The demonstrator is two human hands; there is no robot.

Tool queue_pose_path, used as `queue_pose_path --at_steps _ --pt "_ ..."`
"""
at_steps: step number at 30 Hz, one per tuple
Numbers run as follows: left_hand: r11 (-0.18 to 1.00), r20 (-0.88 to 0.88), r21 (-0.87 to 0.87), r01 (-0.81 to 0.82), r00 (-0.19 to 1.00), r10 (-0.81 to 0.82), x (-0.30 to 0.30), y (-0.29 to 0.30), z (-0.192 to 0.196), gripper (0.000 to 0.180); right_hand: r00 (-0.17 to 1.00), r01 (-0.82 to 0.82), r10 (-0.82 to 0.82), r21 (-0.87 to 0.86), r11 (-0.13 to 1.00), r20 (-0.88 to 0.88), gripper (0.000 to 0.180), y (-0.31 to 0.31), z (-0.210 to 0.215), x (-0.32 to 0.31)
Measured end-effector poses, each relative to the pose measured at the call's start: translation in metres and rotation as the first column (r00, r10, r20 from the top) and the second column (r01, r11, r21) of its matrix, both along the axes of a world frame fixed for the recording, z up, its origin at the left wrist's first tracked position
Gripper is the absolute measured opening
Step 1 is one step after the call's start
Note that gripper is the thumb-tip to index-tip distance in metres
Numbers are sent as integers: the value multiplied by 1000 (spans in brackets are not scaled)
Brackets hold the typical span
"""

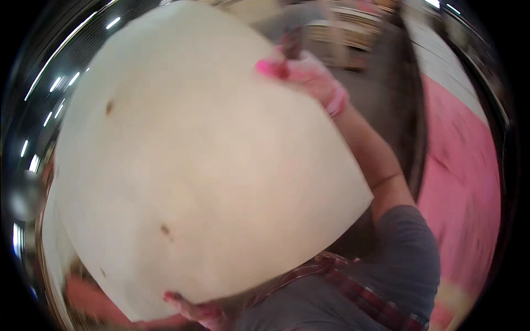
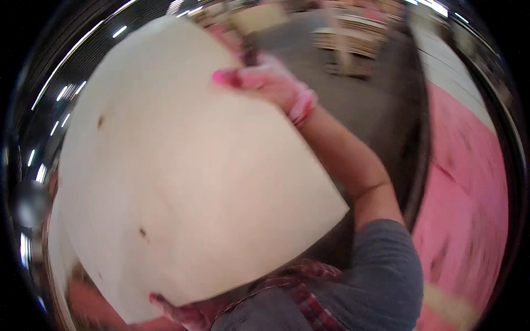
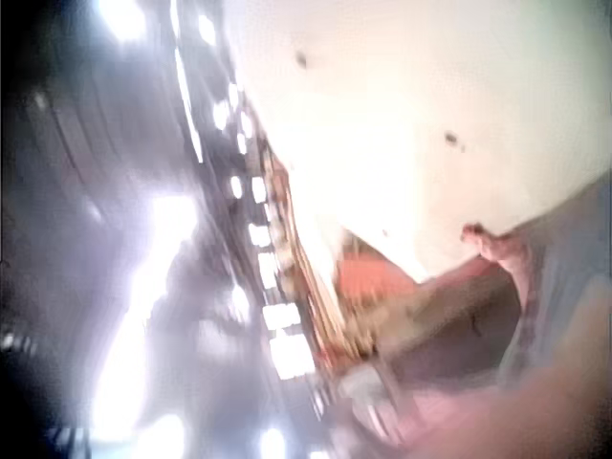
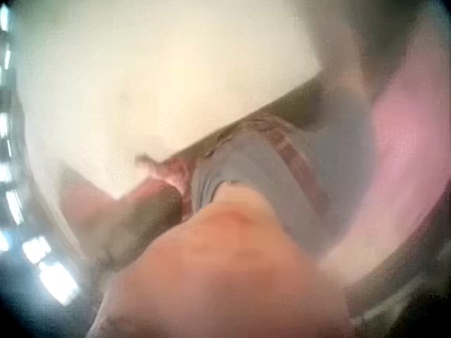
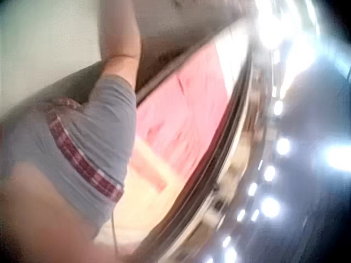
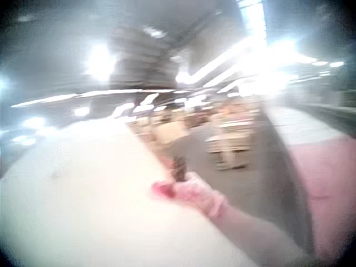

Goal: The person moves and aligns sheets of wood veneer on a conveyor system, picking them up from stacks and placing them onto the moving line by hand.

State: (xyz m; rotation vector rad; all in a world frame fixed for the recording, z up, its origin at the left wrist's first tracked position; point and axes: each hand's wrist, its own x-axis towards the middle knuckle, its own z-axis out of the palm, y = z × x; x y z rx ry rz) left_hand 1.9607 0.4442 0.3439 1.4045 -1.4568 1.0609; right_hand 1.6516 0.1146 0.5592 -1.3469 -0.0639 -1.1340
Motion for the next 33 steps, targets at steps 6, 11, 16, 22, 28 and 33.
queue_pose_path --at_steps 6,11,16,22,28,33 --pt "860 35 95 501 862 -506 -60 -188 -21 50 562 827 -795 141 544 -227 36 58 -68 -220" --pt "445 -146 193 874 475 -868 -168 -374 -48 50 227 880 -959 458 128 -168 38 146 -147 -313" --pt "-357 -781 -557 750 -327 533 -370 -477 -70 42 -238 791 -949 526 -313 -205 42 229 -240 -333" --pt "-704 -766 -494 510 129 630 -573 -513 -120 30 -653 206 -598 650 -731 -466 25 279 -303 -297" --pt "-741 -657 -517 428 356 665 -705 -453 -140 28 -681 -158 -394 649 -744 -617 20 305 -350 -312" --pt "-843 -687 -438 312 489 538 -809 -418 -199 29 -753 -168 -354 683 -711 -554 14 368 -406 -387"
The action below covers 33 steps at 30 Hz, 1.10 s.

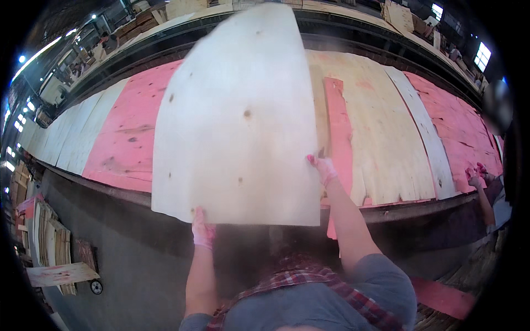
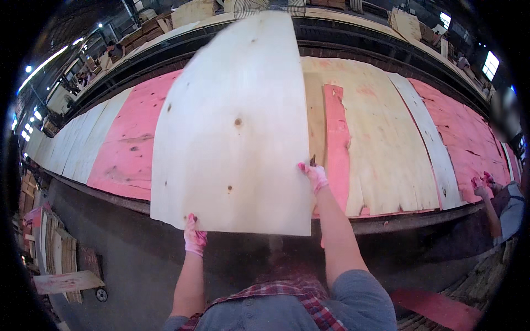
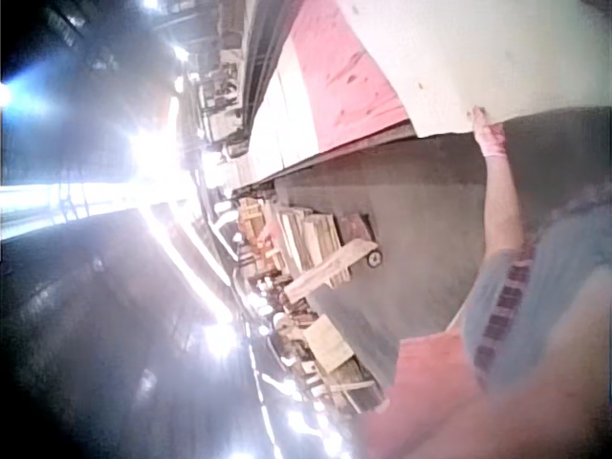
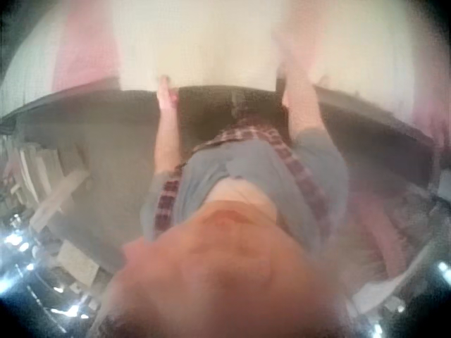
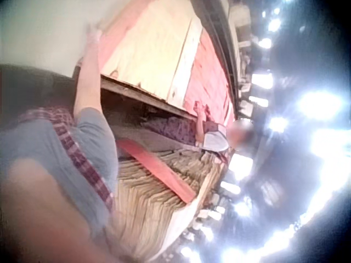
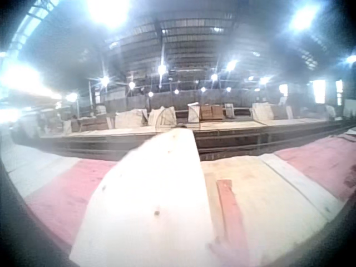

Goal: The person moves and aligns sheets of wood veneer on a conveyor system, picking them up from stacks and placing them onto the moving line by hand.

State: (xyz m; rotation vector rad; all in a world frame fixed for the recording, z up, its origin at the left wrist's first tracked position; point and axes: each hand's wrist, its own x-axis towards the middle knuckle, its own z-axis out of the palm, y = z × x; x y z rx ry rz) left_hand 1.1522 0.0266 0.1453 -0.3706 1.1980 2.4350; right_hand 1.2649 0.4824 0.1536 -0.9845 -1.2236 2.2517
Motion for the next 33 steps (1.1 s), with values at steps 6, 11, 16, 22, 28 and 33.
queue_pose_path --at_steps 6,11,16,22,28,33 --pt "984 -66 -174 44 996 -57 -87 21 -48 25 990 1 -14 93 996 142 15 24 -19 -67" --pt "959 230 -267 97 973 -35 -69 46 -40 38 956 -26 -34 198 980 292 24 29 -69 -64" --pt "976 221 -199 88 974 -43 -91 42 -30 29 922 -67 -11 187 980 388 33 24 -16 -82" --pt "947 306 -98 305 915 -263 -113 67 -76 34 938 11 -63 152 988 342 46 83 -106 -77" --pt "727 124 -431 535 833 -539 -112 17 -133 65 781 -209 16 237 949 625 58 61 -59 -82" --pt "503 -82 -767 398 717 -692 -112 20 -96 63 880 -43 -115 318 947 461 53 63 -126 -78"
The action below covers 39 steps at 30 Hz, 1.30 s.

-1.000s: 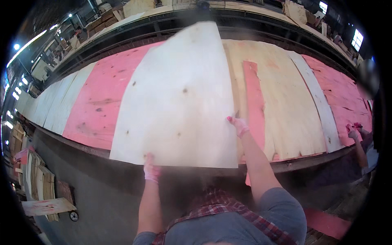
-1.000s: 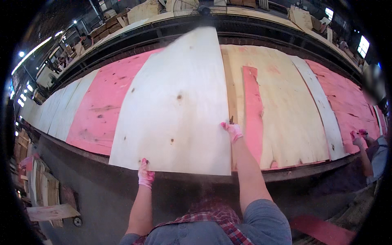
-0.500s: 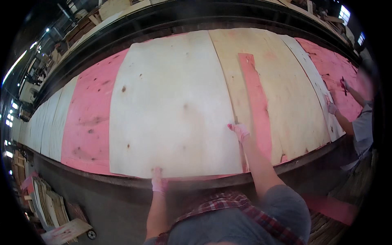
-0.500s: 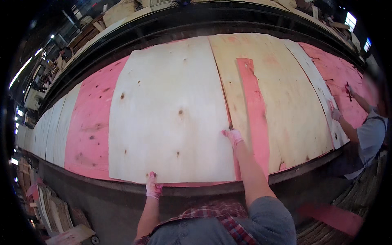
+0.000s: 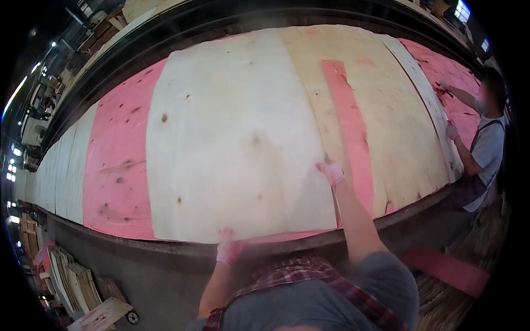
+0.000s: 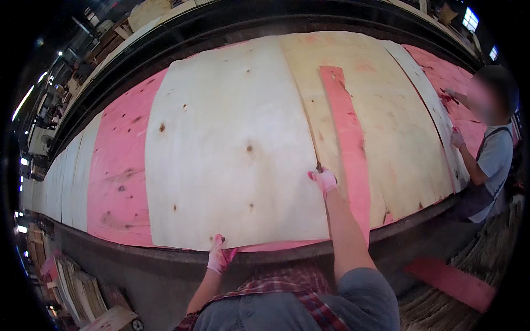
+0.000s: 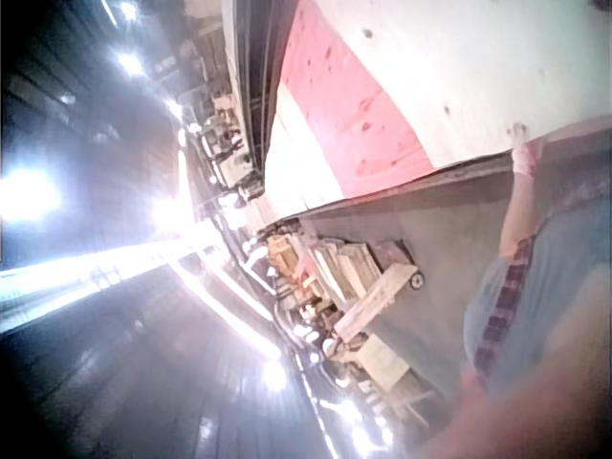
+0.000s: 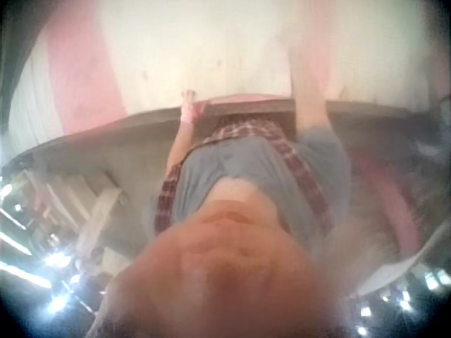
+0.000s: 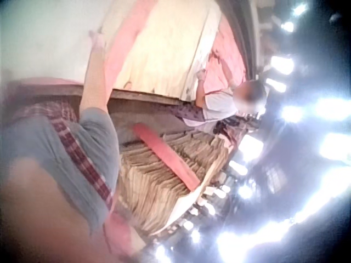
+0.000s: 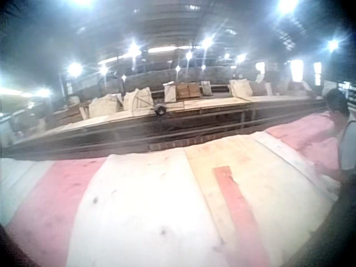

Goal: The person moves and aligns sheets of wood veneer on a conveyor system, picking them up from stacks and placing them onto the moving line by hand.

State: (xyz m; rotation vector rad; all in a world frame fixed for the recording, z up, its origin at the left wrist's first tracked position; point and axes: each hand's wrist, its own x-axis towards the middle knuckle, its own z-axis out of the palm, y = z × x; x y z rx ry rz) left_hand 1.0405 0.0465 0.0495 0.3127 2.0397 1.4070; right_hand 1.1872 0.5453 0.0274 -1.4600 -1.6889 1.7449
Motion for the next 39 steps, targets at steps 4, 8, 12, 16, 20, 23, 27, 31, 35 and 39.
queue_pose_path --at_steps 4,8,12,16,20,23,27,31,35,39 --pt "957 48 32 -289 957 287 -5 -27 8 50 996 56 -53 30 998 -74 33 -49 110 -23" --pt "993 -33 -73 -88 996 86 -9 -2 97 51 971 98 -130 -160 982 -202 19 -38 97 -15" --pt "993 -123 113 -43 991 57 -1 14 121 52 996 85 -87 -67 994 -29 36 -35 106 -20" --pt "934 45 264 -240 971 237 12 32 139 30 997 68 -66 -44 997 33 46 -29 103 -10" --pt "951 305 -58 -305 901 307 0 27 89 41 946 -75 20 158 985 324 47 -27 119 -22" --pt "970 762 -90 -227 611 214 -7 23 60 55 939 -40 9 83 996 344 56 -9 63 -13" --pt "987 938 -46 -156 333 96 -21 32 65 56 874 -157 75 134 979 481 54 2 31 -4" --pt "949 914 -132 -287 336 229 -6 35 79 52 820 -240 187 28 970 541 53 -16 112 -18" --pt "908 760 -208 -363 525 384 3 44 92 48 639 -494 391 -37 869 662 59 1 56 -14" --pt "981 635 -157 -112 750 188 -10 -10 43 45 606 -605 457 4 796 651 60 2 28 -13"
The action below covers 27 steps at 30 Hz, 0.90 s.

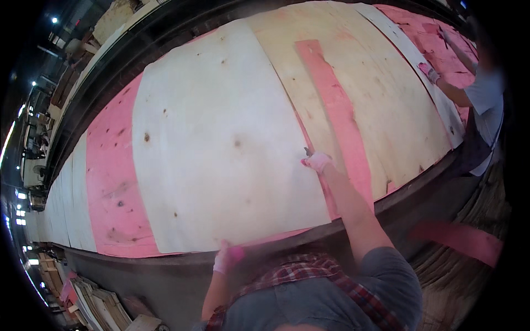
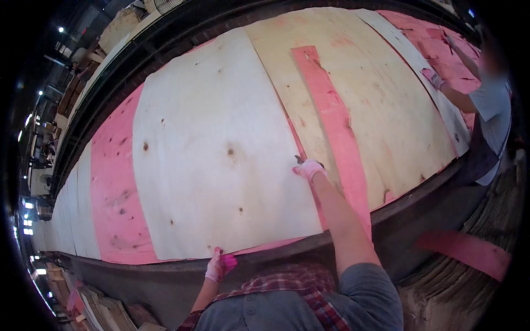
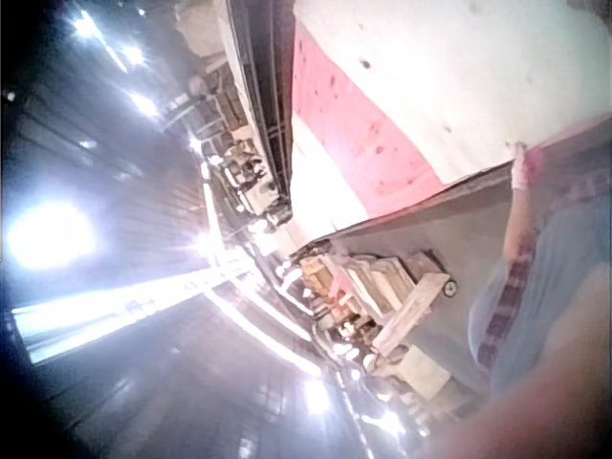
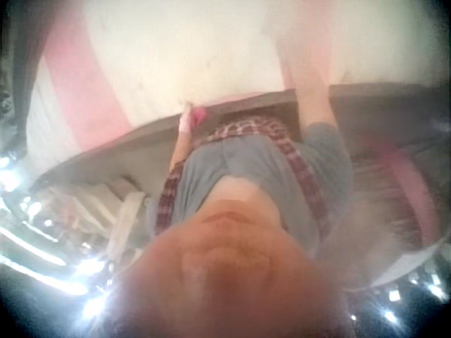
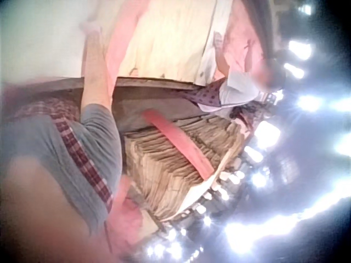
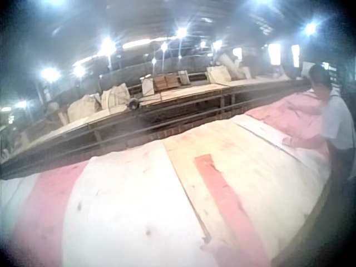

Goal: The person moves and aligns sheets of wood veneer on a conveyor system, picking them up from stacks and placing them onto the moving line by hand.

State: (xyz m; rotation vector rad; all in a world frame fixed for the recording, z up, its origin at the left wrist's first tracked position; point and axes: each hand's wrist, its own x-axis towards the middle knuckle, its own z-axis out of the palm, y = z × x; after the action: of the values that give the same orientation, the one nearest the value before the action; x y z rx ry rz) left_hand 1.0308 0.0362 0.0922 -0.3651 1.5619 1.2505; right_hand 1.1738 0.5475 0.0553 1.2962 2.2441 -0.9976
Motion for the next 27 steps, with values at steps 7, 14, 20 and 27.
queue_pose_path --at_steps 7,14,20,27 --pt "1000 346 18 17 938 -22 -1 46 49 60 971 228 -233 -100 968 -45 55 19 11 -4" --pt "942 -290 -254 -219 946 142 -10 7 35 44 872 402 -442 -207 892 -212 58 8 16 2" --pt "566 -243 259 -783 514 823 -48 -46 29 56 892 356 -391 -179 917 -228 62 25 -27 8" --pt "452 -1 341 -824 480 877 -72 -11 52 51 769 432 -533 -329 840 -351 43 -11 55 -3"
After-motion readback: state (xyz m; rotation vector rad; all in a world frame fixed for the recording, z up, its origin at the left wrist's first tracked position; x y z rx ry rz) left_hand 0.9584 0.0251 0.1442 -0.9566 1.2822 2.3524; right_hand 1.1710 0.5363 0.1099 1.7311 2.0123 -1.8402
